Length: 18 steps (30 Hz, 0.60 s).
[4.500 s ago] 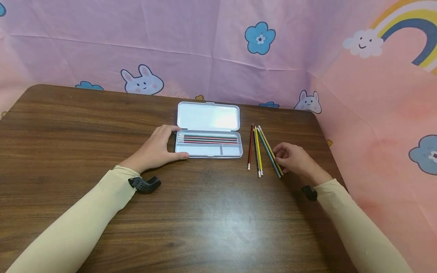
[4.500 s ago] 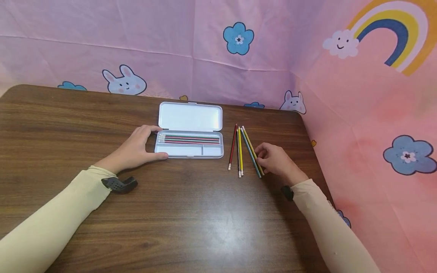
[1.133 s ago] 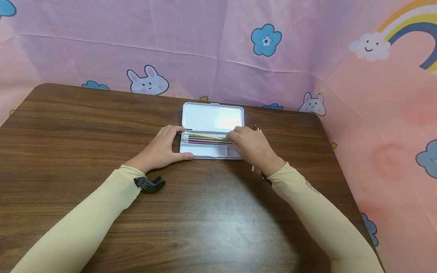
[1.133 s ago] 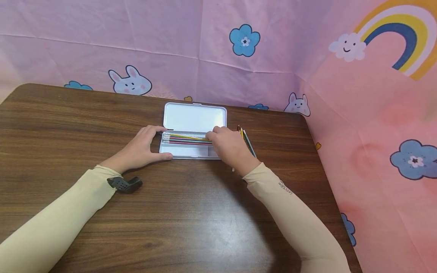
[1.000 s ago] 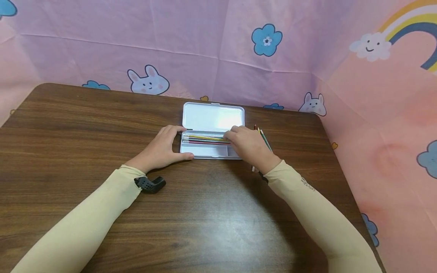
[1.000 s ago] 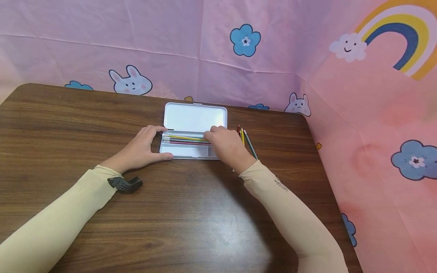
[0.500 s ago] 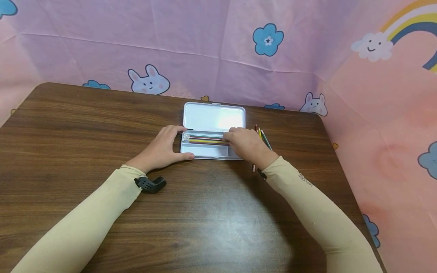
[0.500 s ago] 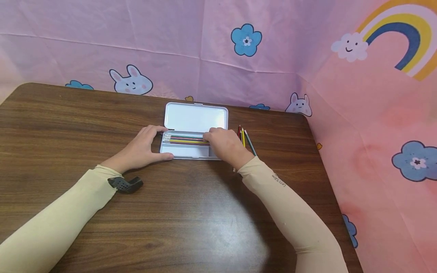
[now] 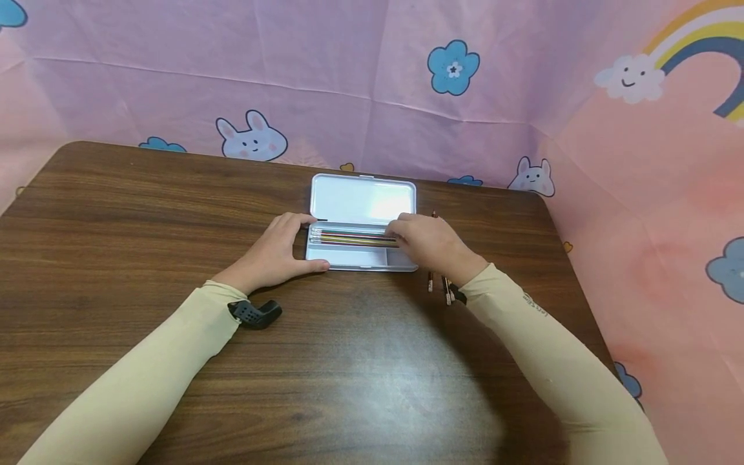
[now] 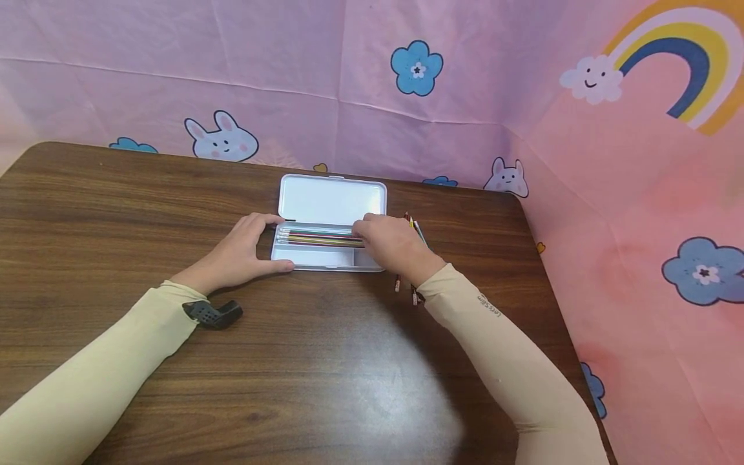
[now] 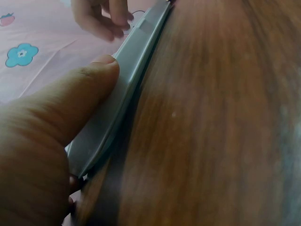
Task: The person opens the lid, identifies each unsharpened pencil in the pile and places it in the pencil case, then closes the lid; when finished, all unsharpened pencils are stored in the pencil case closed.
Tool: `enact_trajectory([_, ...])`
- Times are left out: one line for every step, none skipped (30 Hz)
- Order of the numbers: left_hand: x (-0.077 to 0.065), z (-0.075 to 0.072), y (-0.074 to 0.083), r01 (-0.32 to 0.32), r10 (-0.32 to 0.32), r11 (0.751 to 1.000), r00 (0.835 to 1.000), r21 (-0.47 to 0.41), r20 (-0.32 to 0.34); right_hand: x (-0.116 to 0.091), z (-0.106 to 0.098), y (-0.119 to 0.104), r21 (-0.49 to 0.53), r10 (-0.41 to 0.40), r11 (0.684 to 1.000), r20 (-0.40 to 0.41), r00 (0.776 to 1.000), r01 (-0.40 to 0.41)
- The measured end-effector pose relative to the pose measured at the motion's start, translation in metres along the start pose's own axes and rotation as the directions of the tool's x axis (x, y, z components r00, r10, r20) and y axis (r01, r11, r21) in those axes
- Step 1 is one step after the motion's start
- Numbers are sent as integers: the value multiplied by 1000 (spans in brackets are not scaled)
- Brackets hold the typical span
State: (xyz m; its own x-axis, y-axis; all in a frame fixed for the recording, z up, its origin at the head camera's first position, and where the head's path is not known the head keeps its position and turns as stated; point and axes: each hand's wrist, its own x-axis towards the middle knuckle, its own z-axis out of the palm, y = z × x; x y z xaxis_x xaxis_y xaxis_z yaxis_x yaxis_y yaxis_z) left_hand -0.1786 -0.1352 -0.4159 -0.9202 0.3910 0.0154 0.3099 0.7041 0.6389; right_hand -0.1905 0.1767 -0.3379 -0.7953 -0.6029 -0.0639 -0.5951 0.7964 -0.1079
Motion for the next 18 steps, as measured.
enact_trajectory([0,0,0,0,0,1000,1000,-1,1,-5,-3,4,10,1,1000,-14,1000,-1])
enact_trajectory([0,0,0,0,0,1000,1000,0,1,-10,-6,9,25,6,1000,-32,999,-5])
enact_trajectory([0,0,0,1,-1,1000,1000,-1,2,-16,-9,15,40,17,999,-45,999,-16])
enact_trajectory([0,0,0,1,-1,1000,1000,-2,3,-22,-11,21,62,31,998,-60,998,-27])
enact_trajectory([0,0,0,1,-1,1000,1000,-3,4,-28,-13,27,83,54,995,-71,996,-48])
enact_trajectory([0,0,-1,1,-1,1000,1000,-3,4,-34,-15,34,106,83,991,-74,994,-75])
enact_trajectory([0,0,-1,0,0,1000,1000,-5,4,-41,-16,41,132,118,985,-70,991,-108])
enact_trajectory([0,1,-1,-1,1,1000,1000,-4,5,-48,-17,48,159,157,976,-61,986,-146])
enact_trajectory([0,1,-1,0,0,1000,1000,-5,5,-54,-17,54,189,196,964,-40,980,-185])
enact_trajectory([0,1,-1,-1,1,1000,1000,-4,4,-60,-17,61,220,227,951,-17,974,-218])
enact_trajectory([0,1,-1,-1,1,1000,1000,-5,3,-67,-16,66,246,256,936,11,967,-251])
enact_trajectory([0,1,-2,-1,1,1000,1000,-4,2,-73,-15,71,275,284,919,39,958,-283])
enact_trajectory([0,1,-2,-2,2,1000,1000,-3,2,-79,-14,75,299,304,902,67,950,-310])
enact_trajectory([0,1,-2,-3,3,1000,1000,-2,1,-85,-12,78,321,321,887,87,943,-332])
enact_trajectory([0,1,-2,-4,4,1000,1000,-2,0,-91,-10,81,340,335,872,107,936,-351])
enact_trajectory([0,1,-2,-5,5,1000,1000,-1,0,-97,-8,82,353,346,861,119,931,-365])
enact_trajectory([1,1,-1,-6,6,1000,1000,-1,1,-102,-6,84,363,358,851,126,925,-379])
enact_trajectory([1,1,-1,-7,7,1000,1000,0,2,-107,-4,84,376,366,842,132,921,-388])
